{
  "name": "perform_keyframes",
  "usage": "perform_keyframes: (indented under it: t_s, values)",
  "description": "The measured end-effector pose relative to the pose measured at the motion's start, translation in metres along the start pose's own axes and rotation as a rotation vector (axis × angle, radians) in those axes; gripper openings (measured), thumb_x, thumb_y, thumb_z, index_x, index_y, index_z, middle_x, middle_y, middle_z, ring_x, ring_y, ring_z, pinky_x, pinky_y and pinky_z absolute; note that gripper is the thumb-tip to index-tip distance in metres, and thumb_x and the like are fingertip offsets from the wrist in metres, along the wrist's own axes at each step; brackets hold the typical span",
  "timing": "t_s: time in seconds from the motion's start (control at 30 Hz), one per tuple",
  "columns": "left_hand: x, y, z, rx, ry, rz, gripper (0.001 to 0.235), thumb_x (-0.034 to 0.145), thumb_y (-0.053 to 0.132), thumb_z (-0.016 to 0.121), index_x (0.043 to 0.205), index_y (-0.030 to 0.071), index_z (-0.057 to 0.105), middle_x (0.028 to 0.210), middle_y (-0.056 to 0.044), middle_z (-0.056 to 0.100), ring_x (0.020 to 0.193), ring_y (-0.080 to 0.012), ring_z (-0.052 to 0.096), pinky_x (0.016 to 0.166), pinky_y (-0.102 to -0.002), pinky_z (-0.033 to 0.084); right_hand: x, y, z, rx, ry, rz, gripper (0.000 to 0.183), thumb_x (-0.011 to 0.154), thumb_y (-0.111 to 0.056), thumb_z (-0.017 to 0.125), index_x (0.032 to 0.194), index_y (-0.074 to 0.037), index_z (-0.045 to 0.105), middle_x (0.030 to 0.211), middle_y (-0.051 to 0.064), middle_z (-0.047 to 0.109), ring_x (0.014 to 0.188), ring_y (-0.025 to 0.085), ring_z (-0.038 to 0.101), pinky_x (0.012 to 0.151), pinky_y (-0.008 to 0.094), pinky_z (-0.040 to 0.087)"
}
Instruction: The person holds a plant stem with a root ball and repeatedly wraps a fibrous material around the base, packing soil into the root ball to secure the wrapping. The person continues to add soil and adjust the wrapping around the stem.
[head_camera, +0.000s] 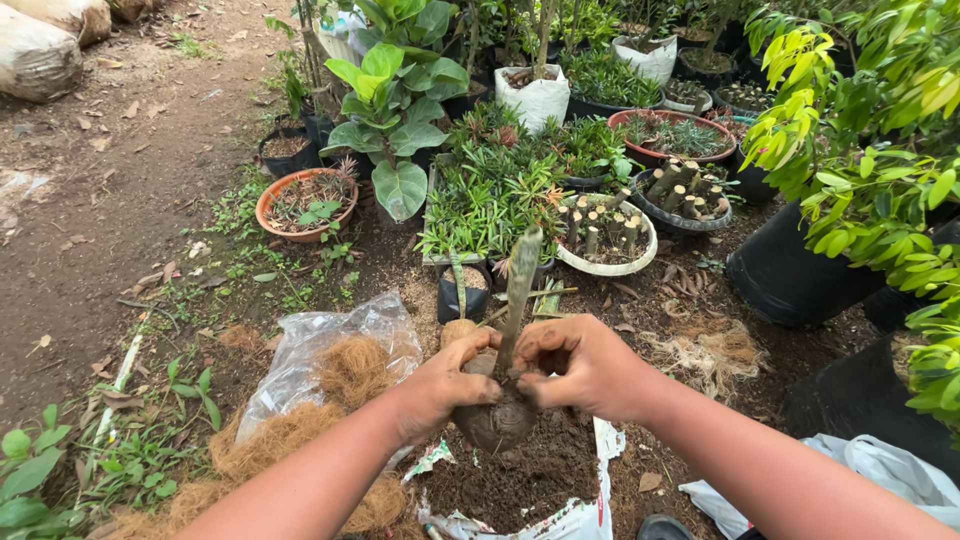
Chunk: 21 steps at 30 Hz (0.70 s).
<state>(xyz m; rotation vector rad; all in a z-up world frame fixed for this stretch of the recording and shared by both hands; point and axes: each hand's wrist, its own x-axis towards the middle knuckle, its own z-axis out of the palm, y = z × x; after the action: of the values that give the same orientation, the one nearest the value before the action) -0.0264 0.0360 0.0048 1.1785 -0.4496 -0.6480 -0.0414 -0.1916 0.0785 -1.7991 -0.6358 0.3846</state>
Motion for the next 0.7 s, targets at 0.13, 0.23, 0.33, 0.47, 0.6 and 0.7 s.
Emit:
perform_keyframes:
  t_s: [0.13, 0.23, 0.33, 0.47, 0.6, 0.7]
  values:
    - [-0.003, 0.016, 0.003, 0.0, 0.138, -0.141, 0.078, 0.07, 0.026, 0.079, 0.138, 0.006, 0.047, 0.124, -0.016, 0.065, 0.112, -0.0283, 0.07, 0.096, -0.047, 0.057, -0.001, 0.0, -0.009, -0.021, 0.096, 0.039, 0.013, 0.081, -0.007, 0.079, 0.093, 0.0, 0.079, 0.091, 0.004, 0.077, 0.081, 0.011, 0.068, 0.075, 0.028, 0.058]
    - [-0.002, 0.028, 0.005, -0.113, 0.16, -0.081, 0.077, 0.073, 0.034, 0.081, 0.136, 0.003, 0.049, 0.125, -0.018, 0.066, 0.111, -0.0316, 0.07, 0.092, -0.052, 0.055, 0.003, 0.004, -0.008, 0.091, 0.31, 0.11, 0.016, 0.081, -0.004, 0.078, 0.096, -0.001, 0.074, 0.086, 0.007, 0.078, 0.077, 0.013, 0.071, 0.071, 0.028, 0.058]
    - [-0.001, 0.028, 0.008, -0.139, 0.228, -0.097, 0.076, 0.075, 0.042, 0.08, 0.135, 0.005, 0.05, 0.125, -0.016, 0.066, 0.112, -0.0289, 0.069, 0.093, -0.048, 0.057, 0.007, 0.013, -0.002, 0.176, 0.415, 0.066, 0.017, 0.083, 0.001, 0.079, 0.095, 0.002, 0.067, 0.083, 0.01, 0.076, 0.074, 0.014, 0.07, 0.066, 0.028, 0.058]
    - [0.006, 0.015, 0.006, 0.003, 0.26, -0.097, 0.07, 0.076, 0.035, 0.081, 0.134, 0.006, 0.054, 0.123, -0.013, 0.069, 0.114, -0.0217, 0.07, 0.1, -0.036, 0.056, 0.01, 0.024, 0.007, 0.169, 0.516, 0.019, 0.015, 0.084, 0.003, 0.078, 0.094, 0.002, 0.068, 0.085, 0.01, 0.077, 0.077, 0.012, 0.073, 0.072, 0.026, 0.064]
    - [0.009, -0.007, 0.008, -0.038, 0.284, 0.038, 0.064, 0.076, 0.028, 0.081, 0.13, 0.002, 0.057, 0.117, -0.013, 0.069, 0.106, -0.0203, 0.07, 0.097, -0.035, 0.057, 0.015, 0.03, 0.017, 0.291, 0.488, -0.049, 0.014, 0.085, 0.002, 0.077, 0.097, 0.003, 0.072, 0.09, 0.008, 0.076, 0.083, 0.014, 0.071, 0.08, 0.03, 0.06]
    - [0.011, -0.012, 0.009, -0.083, 0.221, 0.212, 0.057, 0.088, 0.024, 0.079, 0.129, -0.012, 0.06, 0.116, -0.018, 0.067, 0.103, -0.0215, 0.067, 0.095, -0.037, 0.055, 0.015, 0.028, 0.02, 0.273, 0.371, -0.095, 0.015, 0.093, -0.004, 0.074, 0.104, 0.006, 0.075, 0.109, 0.011, 0.072, 0.1, 0.017, 0.066, 0.093, 0.034, 0.053]
